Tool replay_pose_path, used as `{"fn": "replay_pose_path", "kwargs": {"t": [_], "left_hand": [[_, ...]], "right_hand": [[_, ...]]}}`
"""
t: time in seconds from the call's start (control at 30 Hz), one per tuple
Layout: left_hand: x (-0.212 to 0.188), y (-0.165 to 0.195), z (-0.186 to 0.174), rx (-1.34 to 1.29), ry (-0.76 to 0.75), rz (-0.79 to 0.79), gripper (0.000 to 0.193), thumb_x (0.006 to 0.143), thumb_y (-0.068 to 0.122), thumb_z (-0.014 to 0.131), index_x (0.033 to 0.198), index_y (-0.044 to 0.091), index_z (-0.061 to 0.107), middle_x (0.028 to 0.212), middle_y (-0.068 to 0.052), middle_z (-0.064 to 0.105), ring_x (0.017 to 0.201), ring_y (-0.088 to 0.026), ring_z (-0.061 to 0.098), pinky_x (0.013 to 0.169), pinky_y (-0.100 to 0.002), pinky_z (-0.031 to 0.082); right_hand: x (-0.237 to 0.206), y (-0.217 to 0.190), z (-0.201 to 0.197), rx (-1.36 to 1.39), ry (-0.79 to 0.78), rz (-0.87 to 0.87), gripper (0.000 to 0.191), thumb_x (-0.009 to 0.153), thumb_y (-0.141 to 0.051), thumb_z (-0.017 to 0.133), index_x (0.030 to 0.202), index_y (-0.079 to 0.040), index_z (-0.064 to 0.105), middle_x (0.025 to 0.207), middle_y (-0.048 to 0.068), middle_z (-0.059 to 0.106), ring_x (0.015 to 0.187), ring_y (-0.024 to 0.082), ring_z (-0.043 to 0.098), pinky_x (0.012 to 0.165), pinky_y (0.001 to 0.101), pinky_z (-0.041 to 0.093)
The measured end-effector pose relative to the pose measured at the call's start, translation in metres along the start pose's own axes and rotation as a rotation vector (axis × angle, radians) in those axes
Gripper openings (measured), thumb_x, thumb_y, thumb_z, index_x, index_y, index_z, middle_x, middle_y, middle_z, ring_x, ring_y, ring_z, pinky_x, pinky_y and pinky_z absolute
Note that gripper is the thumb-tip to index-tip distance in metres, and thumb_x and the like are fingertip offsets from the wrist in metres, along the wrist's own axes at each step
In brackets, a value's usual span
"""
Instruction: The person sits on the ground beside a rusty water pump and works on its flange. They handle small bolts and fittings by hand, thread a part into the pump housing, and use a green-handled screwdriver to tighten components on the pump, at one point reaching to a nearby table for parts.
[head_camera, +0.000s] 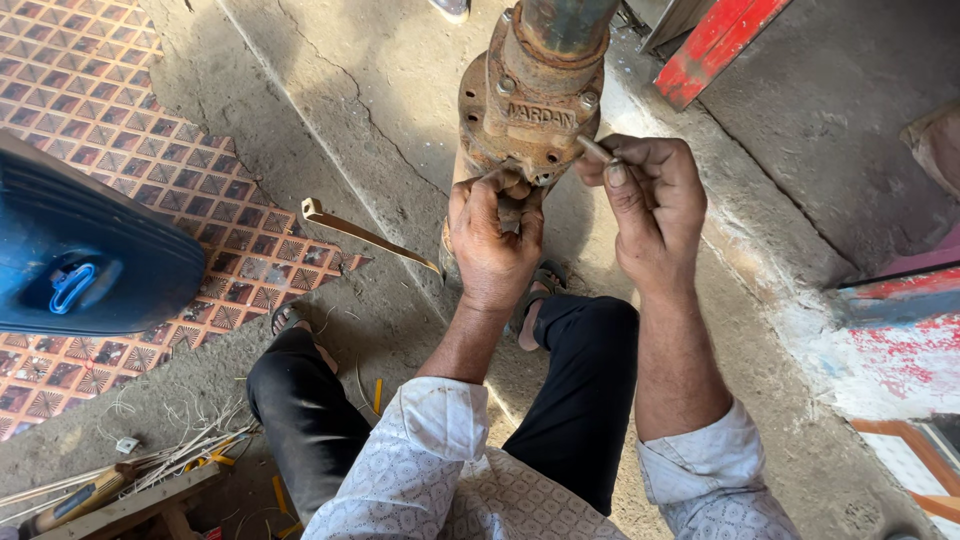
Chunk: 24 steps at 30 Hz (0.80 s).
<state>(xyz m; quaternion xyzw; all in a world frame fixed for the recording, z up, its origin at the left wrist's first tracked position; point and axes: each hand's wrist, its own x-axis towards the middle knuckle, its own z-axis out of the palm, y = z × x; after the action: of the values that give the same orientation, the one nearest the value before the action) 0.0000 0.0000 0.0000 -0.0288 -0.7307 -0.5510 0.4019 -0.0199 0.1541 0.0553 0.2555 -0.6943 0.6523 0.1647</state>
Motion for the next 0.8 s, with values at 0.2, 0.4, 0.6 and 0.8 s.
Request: {"fn": "replay_pose_path", "kwargs": {"t": [0.2, 0.4, 0.6, 0.8], "left_hand": [[0.002, -0.001, 0.001, 0.055, -0.028, 0.012, 0.032, 0.081, 0.001, 0.083, 0.102, 0.009, 0.062, 0.099, -0.004, 0.065, 0.099, -0.028, 0.058, 0.087, -0.042, 0.051], [0.001, -0.001, 0.004, 0.044, -0.039, 0.029, 0.031, 0.082, 0.003, 0.083, 0.103, 0.009, 0.062, 0.101, -0.005, 0.066, 0.099, -0.030, 0.059, 0.087, -0.043, 0.051], [0.004, 0.002, 0.007, 0.045, -0.038, 0.011, 0.030, 0.080, 0.004, 0.084, 0.101, 0.009, 0.063, 0.099, -0.005, 0.066, 0.099, -0.031, 0.058, 0.088, -0.044, 0.049], [0.006, 0.010, 0.005, 0.075, -0.005, 0.066, 0.031, 0.078, 0.004, 0.084, 0.100, 0.011, 0.064, 0.101, -0.004, 0.065, 0.105, -0.032, 0.055, 0.096, -0.045, 0.047]], "right_hand": [[0.006, -0.012, -0.010, -0.189, -0.070, -0.017, 0.015, 0.112, 0.001, 0.064, 0.121, 0.004, 0.054, 0.100, 0.010, 0.070, 0.090, 0.013, 0.072, 0.082, 0.0263, 0.061], [0.016, -0.027, -0.018, -0.299, -0.165, 0.045, 0.014, 0.103, 0.006, 0.068, 0.115, 0.006, 0.060, 0.096, 0.008, 0.069, 0.085, 0.010, 0.067, 0.075, 0.0222, 0.055], [0.026, -0.022, -0.017, -0.242, -0.170, 0.146, 0.014, 0.102, 0.004, 0.068, 0.116, 0.004, 0.065, 0.099, 0.007, 0.071, 0.085, 0.009, 0.068, 0.074, 0.0226, 0.057], [0.027, -0.020, -0.013, -0.248, -0.032, 0.143, 0.005, 0.110, 0.002, 0.068, 0.113, 0.005, 0.069, 0.093, 0.007, 0.070, 0.080, 0.010, 0.067, 0.074, 0.0246, 0.059]]}}
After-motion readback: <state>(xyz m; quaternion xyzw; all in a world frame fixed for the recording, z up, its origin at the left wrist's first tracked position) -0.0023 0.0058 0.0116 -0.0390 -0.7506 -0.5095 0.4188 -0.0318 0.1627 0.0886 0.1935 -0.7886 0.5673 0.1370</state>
